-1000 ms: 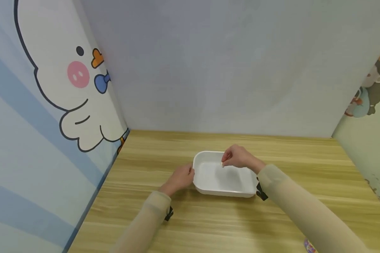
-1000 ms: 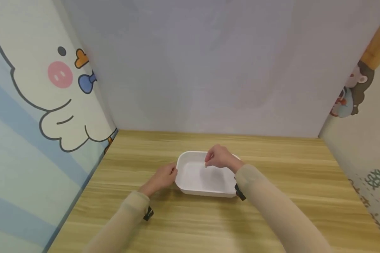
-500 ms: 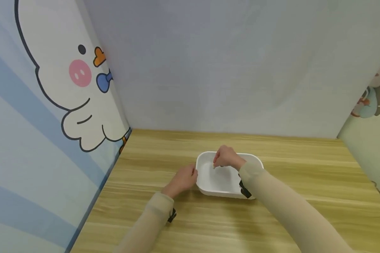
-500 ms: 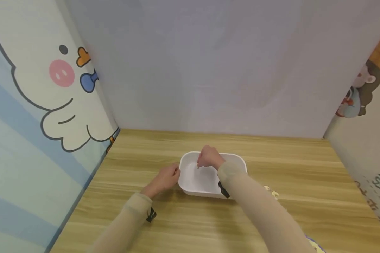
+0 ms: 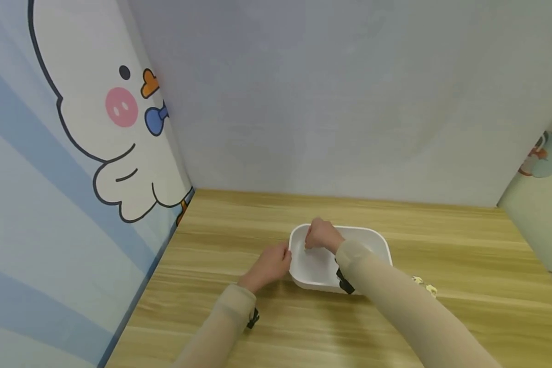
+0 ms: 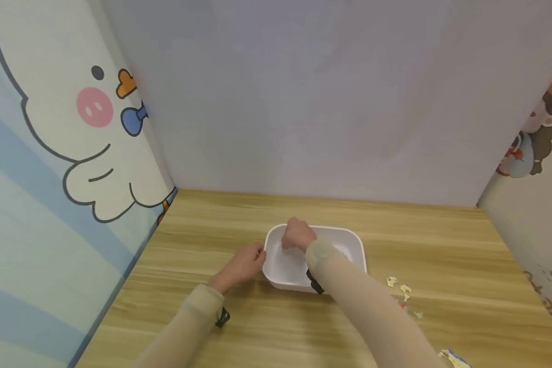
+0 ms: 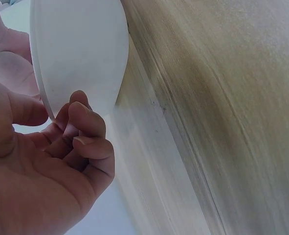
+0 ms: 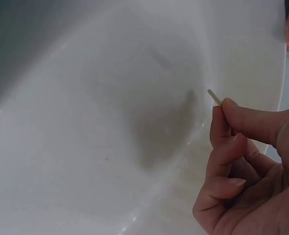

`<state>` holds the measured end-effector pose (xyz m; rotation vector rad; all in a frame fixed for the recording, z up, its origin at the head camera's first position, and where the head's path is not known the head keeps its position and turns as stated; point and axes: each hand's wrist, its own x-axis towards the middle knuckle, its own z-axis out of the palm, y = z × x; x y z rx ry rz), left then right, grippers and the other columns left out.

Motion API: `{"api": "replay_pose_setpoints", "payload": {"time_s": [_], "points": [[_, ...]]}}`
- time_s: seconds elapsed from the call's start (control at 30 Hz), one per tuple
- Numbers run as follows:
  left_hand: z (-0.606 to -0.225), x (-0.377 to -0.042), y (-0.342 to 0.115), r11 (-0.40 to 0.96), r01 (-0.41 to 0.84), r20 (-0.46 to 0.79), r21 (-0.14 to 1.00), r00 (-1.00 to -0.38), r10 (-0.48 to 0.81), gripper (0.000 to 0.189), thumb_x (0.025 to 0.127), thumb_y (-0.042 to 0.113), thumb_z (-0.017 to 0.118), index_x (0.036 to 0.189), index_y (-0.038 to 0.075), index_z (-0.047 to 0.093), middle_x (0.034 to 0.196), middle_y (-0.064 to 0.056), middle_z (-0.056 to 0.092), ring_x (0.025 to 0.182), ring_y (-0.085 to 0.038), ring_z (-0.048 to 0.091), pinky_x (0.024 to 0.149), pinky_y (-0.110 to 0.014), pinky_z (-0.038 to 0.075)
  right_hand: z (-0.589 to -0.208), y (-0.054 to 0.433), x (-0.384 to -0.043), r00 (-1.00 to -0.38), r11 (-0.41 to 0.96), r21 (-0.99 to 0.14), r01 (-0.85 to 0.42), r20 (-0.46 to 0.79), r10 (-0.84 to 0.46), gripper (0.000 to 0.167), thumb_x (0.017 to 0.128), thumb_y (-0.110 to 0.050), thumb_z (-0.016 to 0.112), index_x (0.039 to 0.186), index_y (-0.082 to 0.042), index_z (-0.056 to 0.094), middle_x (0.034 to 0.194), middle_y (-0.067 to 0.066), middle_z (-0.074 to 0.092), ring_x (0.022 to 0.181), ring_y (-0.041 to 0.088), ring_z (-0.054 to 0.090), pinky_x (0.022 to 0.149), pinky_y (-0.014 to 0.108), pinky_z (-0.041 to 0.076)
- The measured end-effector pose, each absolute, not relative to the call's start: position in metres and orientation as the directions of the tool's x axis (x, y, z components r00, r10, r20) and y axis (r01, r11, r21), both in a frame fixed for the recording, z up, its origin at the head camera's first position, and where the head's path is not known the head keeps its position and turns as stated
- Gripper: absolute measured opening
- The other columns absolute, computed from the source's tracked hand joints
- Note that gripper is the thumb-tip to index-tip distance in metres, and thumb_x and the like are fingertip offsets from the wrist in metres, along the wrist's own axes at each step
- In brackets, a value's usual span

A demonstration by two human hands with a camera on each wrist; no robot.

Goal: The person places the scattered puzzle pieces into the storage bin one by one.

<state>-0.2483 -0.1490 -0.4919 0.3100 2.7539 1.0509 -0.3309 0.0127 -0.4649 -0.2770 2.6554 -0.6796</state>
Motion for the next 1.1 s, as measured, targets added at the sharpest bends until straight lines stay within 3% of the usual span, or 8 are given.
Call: {"api": "replay_pose_setpoints", "payload": {"time_s": [0.2, 0.37, 0.5, 0.73, 0.97, 1.1], "points": [[-0.493, -0.247, -0.147, 0.737, 0.125, -0.096, 0.664, -0.963, 0.251, 0.03, 0.101, 0.017, 0.04, 0.119, 0.001, 0.058, 0.072, 0.0, 0.055, 0.059, -0.014, 0.049, 0.052, -0.029, 0.043, -0.471, 0.012, -0.326, -0.924, 0.872, -0.482, -0.081, -0.291, -0.247, 0.012, 0.068, -0.008, 0.076, 0.072, -0.006, 0.065, 0.07, 0.004, 0.061, 0.066, 0.021, 0.056, 0.056, 0.033, 0.045], [-0.494, -0.247, -0.145, 0.739, 0.141, -0.077, 0.659, -0.964, 0.253, 0.026, 0.101, 0.017, 0.041, 0.111, 0.002, 0.06, 0.071, 0.0, 0.054, 0.059, -0.013, 0.049, 0.051, -0.028, 0.043, -0.479, 0.013, -0.323, -0.941, 0.88, -0.467, -0.088, -0.251, -0.228, 0.012, 0.067, -0.005, 0.07, 0.065, -0.006, 0.058, 0.062, 0.005, 0.057, 0.057, 0.02, 0.051, 0.05, 0.031, 0.042], [-0.494, -0.246, -0.143, 0.731, 0.158, -0.066, 0.663, -0.961, 0.268, 0.023, 0.1, 0.015, 0.042, 0.107, 0.002, 0.06, 0.07, 0.0, 0.053, 0.059, -0.014, 0.049, 0.052, -0.028, 0.042, -0.483, 0.017, -0.318, -0.952, 0.871, -0.483, -0.086, -0.217, -0.215, 0.01, 0.066, -0.004, 0.068, 0.067, -0.005, 0.058, 0.063, 0.005, 0.057, 0.057, 0.02, 0.052, 0.05, 0.031, 0.043], [-0.492, -0.246, -0.141, 0.743, 0.135, -0.087, 0.655, -0.964, 0.253, 0.021, 0.1, 0.018, 0.042, 0.102, 0.005, 0.059, 0.07, 0.0, 0.053, 0.06, -0.014, 0.049, 0.052, -0.029, 0.043, -0.486, 0.022, -0.316, -0.954, 0.867, -0.489, -0.096, -0.203, -0.22, 0.009, 0.069, -0.008, 0.075, 0.067, -0.007, 0.067, 0.062, 0.001, 0.061, 0.058, 0.018, 0.056, 0.051, 0.03, 0.046], [-0.488, -0.247, -0.142, 0.732, 0.107, -0.116, 0.673, -0.962, 0.248, 0.024, 0.101, 0.016, 0.042, 0.109, 0.002, 0.058, 0.072, -0.002, 0.054, 0.06, -0.015, 0.051, 0.052, -0.029, 0.044, -0.481, 0.018, -0.32, -0.952, 0.868, -0.481, -0.123, -0.189, -0.24, 0.005, 0.068, -0.007, 0.076, 0.069, -0.009, 0.071, 0.065, 0.0, 0.063, 0.061, 0.018, 0.057, 0.054, 0.03, 0.046], [-0.49, -0.249, -0.145, 0.732, 0.093, -0.136, 0.674, -0.959, 0.248, 0.027, 0.101, 0.015, 0.041, 0.115, -0.002, 0.057, 0.072, -0.002, 0.054, 0.06, -0.015, 0.051, 0.051, -0.029, 0.044, -0.47, 0.016, -0.321, -0.948, 0.873, -0.468, -0.138, -0.194, -0.254, 0.005, 0.073, -0.01, 0.078, 0.074, -0.009, 0.073, 0.071, 0.0, 0.065, 0.065, 0.018, 0.059, 0.057, 0.03, 0.048]]}}
